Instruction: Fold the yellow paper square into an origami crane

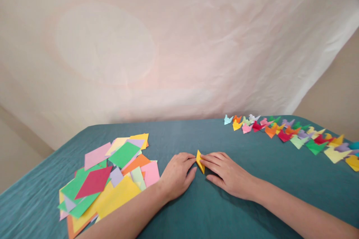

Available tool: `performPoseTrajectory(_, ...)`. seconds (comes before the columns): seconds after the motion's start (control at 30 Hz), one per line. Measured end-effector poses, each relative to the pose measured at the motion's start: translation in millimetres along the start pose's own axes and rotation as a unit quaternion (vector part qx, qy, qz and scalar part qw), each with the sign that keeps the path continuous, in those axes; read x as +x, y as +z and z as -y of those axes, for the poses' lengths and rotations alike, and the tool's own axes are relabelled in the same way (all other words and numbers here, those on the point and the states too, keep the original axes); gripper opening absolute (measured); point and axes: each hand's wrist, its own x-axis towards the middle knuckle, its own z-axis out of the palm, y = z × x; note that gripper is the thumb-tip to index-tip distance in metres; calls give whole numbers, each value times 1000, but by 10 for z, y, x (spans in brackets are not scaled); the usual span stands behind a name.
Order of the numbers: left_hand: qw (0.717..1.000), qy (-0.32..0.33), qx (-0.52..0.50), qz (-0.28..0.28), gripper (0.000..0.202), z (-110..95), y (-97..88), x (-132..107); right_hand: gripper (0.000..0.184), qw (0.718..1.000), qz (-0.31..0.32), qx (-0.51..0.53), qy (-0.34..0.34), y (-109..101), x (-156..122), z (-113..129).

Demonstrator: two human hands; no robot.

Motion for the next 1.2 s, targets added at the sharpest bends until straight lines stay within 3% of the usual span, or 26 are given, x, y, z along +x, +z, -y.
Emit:
performPoseTrajectory(0.67,998,15,-68,9,34,4,-4,17,43,1000,8,0,6,-10,1,-3)
performPoseTrajectory(1.2,995,69,2,70,48,-47,-67,8,36,999,-29,36,11,-10,-20,-1)
